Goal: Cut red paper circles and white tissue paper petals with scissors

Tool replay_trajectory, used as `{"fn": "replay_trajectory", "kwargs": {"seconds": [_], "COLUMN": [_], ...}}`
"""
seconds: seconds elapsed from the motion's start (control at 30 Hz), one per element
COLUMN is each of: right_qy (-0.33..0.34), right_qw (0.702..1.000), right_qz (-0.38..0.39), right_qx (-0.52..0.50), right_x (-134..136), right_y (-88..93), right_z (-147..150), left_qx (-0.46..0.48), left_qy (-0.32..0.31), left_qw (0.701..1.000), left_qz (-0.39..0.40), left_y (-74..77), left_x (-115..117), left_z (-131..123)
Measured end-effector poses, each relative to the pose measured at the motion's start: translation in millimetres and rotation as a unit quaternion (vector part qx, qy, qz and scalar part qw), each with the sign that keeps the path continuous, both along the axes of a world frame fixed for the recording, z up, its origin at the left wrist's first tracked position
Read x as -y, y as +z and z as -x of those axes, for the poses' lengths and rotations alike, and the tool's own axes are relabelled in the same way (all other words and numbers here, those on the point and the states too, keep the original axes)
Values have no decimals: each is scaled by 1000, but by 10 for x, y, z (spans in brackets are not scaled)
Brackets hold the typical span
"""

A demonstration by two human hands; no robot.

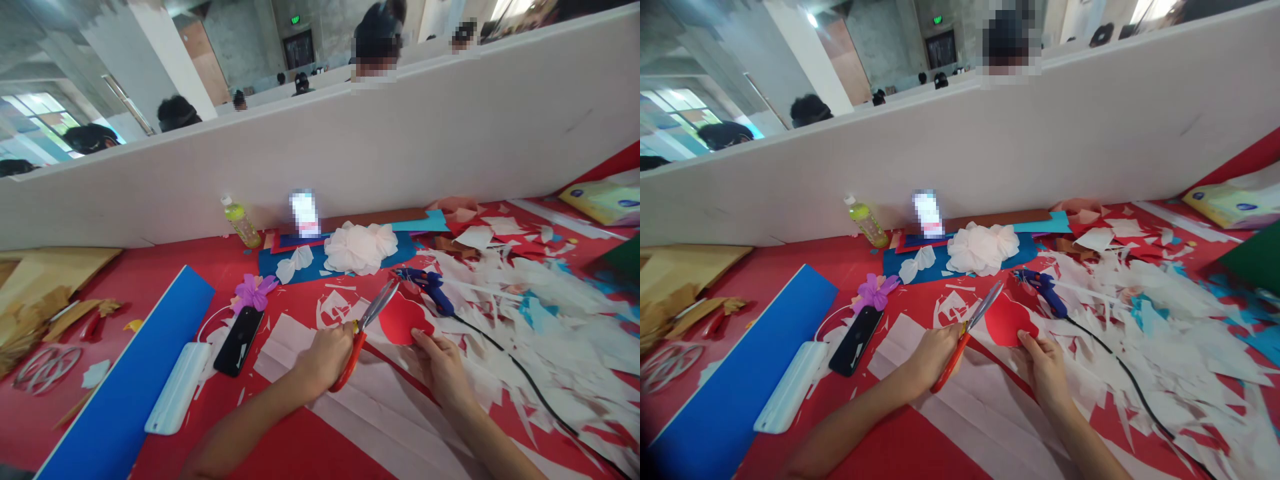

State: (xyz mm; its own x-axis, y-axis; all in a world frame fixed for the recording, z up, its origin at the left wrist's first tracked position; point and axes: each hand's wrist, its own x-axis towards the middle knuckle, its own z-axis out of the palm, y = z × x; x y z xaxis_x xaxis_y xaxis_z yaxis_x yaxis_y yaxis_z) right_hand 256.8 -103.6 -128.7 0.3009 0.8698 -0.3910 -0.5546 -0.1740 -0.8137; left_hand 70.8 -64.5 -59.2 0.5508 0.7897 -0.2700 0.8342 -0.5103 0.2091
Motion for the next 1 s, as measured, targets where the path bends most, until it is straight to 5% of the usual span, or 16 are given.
{"fn": "replay_trajectory", "kwargs": {"seconds": [0.27,0.43,0.63,0.73,0.87,1.0], "right_qy": [41,48,118,160,205,232], "right_qw": [997,997,982,974,965,954], "right_qz": [8,3,-3,-1,-21,-39], "right_qx": [58,68,148,159,161,187], "right_x": [-12,-26,-28,-23,-23,-34], "right_y": [-58,-32,-45,-35,50,96], "right_z": [-34,-12,7,34,66,52], "left_qx": [18,-74,-61,68,339,388], "left_qy": [83,150,112,86,93,125], "left_qw": [996,984,990,992,929,871], "left_qz": [-41,-57,-58,-56,113,273], "left_y": [118,4,-90,-36,-99,-312], "left_x": [-203,-378,-387,-338,-251,-185], "left_z": [255,344,387,328,177,60]}}
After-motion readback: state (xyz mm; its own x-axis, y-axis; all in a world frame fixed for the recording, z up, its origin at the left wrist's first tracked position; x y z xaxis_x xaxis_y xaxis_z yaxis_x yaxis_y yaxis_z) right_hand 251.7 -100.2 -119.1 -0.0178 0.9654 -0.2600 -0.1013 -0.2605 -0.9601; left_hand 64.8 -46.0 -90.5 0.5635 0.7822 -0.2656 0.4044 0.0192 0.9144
